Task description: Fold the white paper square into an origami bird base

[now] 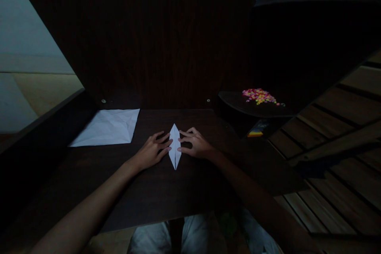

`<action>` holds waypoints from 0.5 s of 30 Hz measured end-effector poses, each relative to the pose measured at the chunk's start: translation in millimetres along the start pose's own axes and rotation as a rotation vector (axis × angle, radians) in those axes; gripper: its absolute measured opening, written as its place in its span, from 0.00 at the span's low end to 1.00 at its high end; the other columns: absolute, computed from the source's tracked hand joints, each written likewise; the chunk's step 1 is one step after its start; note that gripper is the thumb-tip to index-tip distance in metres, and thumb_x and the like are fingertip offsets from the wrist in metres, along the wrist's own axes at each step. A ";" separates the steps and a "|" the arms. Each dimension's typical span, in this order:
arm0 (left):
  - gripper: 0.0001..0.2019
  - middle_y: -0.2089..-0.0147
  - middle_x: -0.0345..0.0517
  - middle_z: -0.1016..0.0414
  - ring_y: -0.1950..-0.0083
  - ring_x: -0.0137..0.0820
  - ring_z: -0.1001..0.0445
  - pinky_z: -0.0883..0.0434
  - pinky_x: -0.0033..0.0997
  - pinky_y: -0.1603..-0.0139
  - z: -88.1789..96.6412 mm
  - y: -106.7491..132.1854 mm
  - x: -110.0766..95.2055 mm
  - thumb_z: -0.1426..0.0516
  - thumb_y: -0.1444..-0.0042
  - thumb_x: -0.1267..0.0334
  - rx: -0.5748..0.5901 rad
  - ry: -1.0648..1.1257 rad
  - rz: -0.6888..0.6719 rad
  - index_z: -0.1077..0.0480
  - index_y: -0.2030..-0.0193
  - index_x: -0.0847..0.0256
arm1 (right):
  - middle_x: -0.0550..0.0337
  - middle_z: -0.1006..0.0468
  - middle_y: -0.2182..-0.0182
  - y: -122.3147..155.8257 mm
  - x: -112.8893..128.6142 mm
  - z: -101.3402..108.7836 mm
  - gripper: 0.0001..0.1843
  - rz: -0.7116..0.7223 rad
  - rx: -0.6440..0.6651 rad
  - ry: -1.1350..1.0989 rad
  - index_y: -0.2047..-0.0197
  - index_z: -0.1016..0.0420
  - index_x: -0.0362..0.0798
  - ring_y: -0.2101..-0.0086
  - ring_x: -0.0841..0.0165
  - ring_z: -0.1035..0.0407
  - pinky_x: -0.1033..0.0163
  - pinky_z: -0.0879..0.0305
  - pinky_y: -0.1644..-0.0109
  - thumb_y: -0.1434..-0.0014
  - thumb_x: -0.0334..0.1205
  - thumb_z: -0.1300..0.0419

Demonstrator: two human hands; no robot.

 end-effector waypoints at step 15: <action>0.18 0.38 0.53 0.34 0.43 0.45 0.40 0.37 0.53 0.43 6.0 0.3 -1.8 0.48 0.38 0.56 -0.077 0.025 0.012 0.28 0.46 0.58 | 0.49 0.32 0.43 -1.7 -4.7 0.2 0.19 -0.038 -0.053 -0.018 0.53 0.21 0.50 0.47 0.55 0.45 0.45 0.43 0.44 0.47 0.49 0.35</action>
Point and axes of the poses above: each hand's wrist, its own y-axis away from the middle knuckle, its own z-axis out of the back of the hand, x = y × z, the point moved 9 cm from there along -y, towards the middle knuckle
